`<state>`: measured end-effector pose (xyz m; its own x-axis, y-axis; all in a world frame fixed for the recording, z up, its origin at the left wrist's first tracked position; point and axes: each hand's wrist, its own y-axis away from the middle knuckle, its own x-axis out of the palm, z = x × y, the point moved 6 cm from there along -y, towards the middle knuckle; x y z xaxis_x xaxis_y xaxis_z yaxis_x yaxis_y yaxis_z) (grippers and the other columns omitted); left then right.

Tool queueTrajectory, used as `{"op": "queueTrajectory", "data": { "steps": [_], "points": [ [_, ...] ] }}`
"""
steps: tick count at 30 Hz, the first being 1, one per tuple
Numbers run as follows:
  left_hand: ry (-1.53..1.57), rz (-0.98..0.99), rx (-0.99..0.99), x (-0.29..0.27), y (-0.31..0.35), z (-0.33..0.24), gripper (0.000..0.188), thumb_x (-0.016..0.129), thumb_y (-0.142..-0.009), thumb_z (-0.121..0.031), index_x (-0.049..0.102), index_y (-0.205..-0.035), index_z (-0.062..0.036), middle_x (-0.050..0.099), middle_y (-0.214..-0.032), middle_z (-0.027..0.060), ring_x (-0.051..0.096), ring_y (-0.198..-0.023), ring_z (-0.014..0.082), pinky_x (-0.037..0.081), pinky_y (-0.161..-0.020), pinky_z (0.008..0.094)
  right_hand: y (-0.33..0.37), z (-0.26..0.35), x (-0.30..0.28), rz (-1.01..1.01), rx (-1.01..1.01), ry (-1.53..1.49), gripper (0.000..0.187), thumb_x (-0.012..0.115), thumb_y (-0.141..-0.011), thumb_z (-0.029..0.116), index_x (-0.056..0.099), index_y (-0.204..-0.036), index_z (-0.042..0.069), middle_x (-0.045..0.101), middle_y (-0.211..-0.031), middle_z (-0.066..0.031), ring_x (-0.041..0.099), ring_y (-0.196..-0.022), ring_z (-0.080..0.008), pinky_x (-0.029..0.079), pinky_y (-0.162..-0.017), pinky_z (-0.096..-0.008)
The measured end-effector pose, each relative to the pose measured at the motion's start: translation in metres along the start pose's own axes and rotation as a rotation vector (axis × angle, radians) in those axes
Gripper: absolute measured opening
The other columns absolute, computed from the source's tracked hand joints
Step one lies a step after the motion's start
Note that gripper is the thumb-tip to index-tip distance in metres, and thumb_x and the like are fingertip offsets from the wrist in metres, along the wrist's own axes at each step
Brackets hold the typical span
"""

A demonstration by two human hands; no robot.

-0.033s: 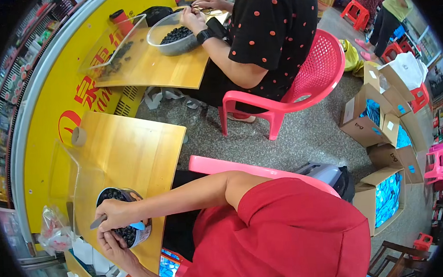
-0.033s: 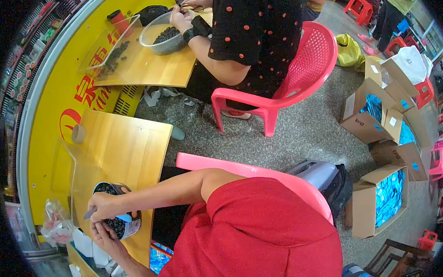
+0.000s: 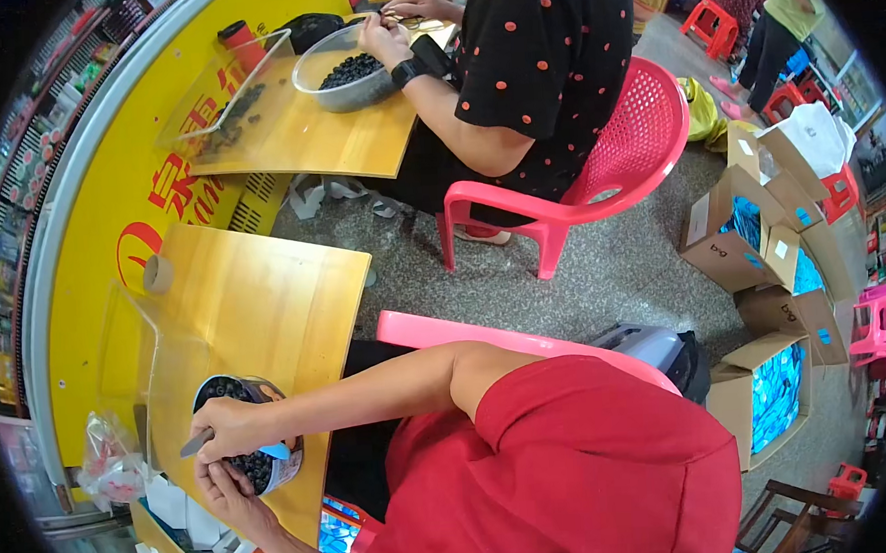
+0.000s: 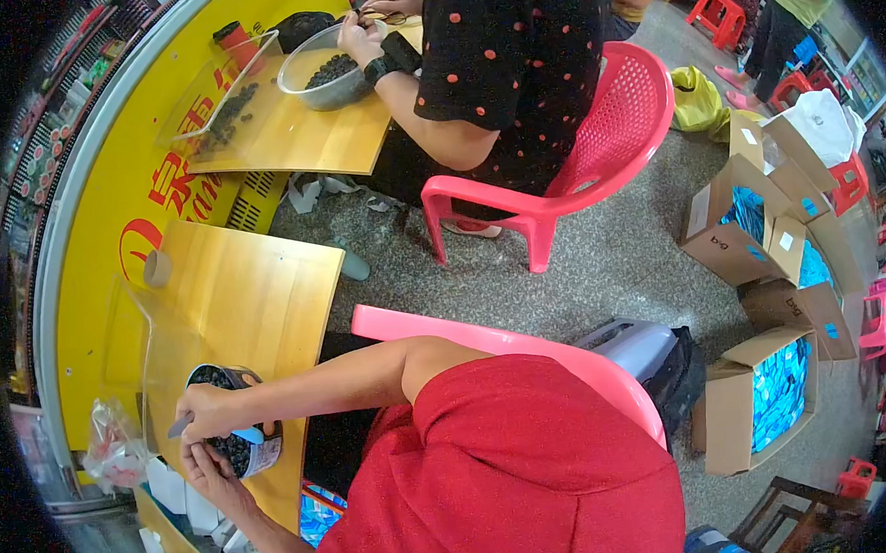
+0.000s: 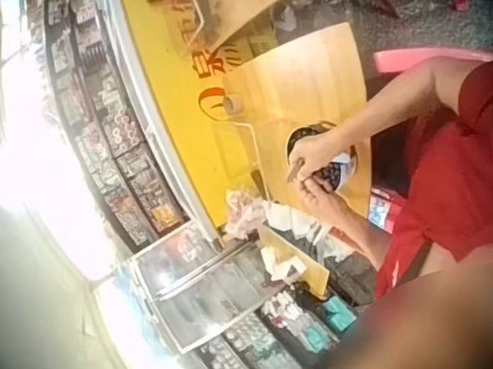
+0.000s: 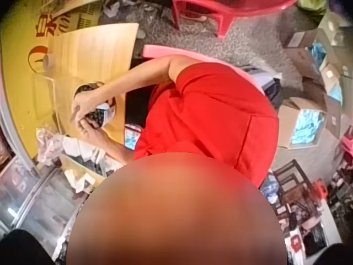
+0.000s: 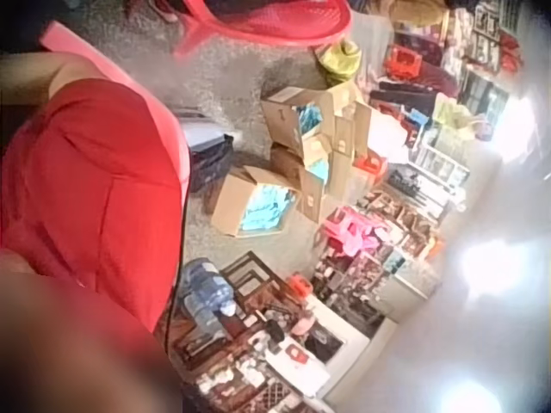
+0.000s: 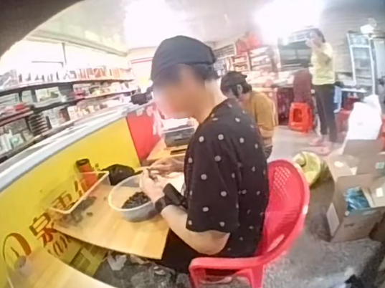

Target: Pitting or cutting small black fruits using a utility knife.

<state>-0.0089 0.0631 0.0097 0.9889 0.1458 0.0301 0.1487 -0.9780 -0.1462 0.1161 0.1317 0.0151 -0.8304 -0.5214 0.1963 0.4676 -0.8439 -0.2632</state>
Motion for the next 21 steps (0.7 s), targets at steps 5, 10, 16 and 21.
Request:
{"op": "queueTrajectory", "data": {
  "steps": [5, 10, 16, 21],
  "points": [
    [-0.252, -0.201, 0.097, 0.005, 0.018, -0.015, 0.019, 0.053, -0.097, -0.019, 0.057, -0.109, -0.0046, 0.045, -0.070, -0.0073, 0.032, -0.056, -0.0016, 0.022, -0.048, 0.0157, 0.008, -0.002, 0.004, -0.044, 0.010, 0.057, 0.037, 0.071, -0.068, 0.029, 0.068, -0.088, -0.002, 0.067, -0.077, -0.0149, 0.063, -0.065, -0.0202, 0.050, -0.059, -0.0329],
    [-0.282, -0.302, 0.096, 0.001, 0.010, 0.007, 0.025, 0.057, -0.094, -0.016, 0.058, -0.115, -0.0031, 0.051, -0.077, -0.0063, 0.041, -0.062, -0.0004, 0.029, -0.051, 0.0151, 0.010, -0.001, -0.005, 0.022, 0.056, -0.057, 0.029, 0.068, -0.076, 0.021, 0.068, -0.093, -0.002, 0.064, -0.069, -0.0083, 0.057, -0.057, -0.0123, 0.046, -0.051, -0.0293],
    [-0.131, -0.260, 0.115, 0.019, 0.018, 0.006, 0.020, 0.056, -0.093, -0.006, 0.054, -0.113, -0.0030, 0.061, -0.096, 0.0003, 0.054, -0.081, 0.0047, 0.041, -0.070, 0.0180, 0.015, -0.015, -0.010, 0.001, 0.207, -0.060, 0.029, 0.073, -0.079, 0.024, 0.063, -0.099, 0.006, 0.057, -0.074, 0.0000, 0.050, -0.057, -0.0060, 0.039, -0.045, -0.0223],
    [-0.247, -0.266, 0.211, 0.009, 0.018, 0.001, 0.017, 0.056, -0.093, -0.005, 0.055, -0.110, -0.0020, 0.059, -0.084, -0.0011, 0.051, -0.075, 0.0039, 0.040, -0.067, 0.0177, 0.016, -0.018, -0.001, 0.069, 0.362, -0.171, 0.024, 0.070, -0.083, 0.022, 0.061, -0.096, 0.004, 0.055, -0.073, 0.0016, 0.044, -0.052, -0.0027, 0.030, -0.041, -0.0191]
  ]
}}
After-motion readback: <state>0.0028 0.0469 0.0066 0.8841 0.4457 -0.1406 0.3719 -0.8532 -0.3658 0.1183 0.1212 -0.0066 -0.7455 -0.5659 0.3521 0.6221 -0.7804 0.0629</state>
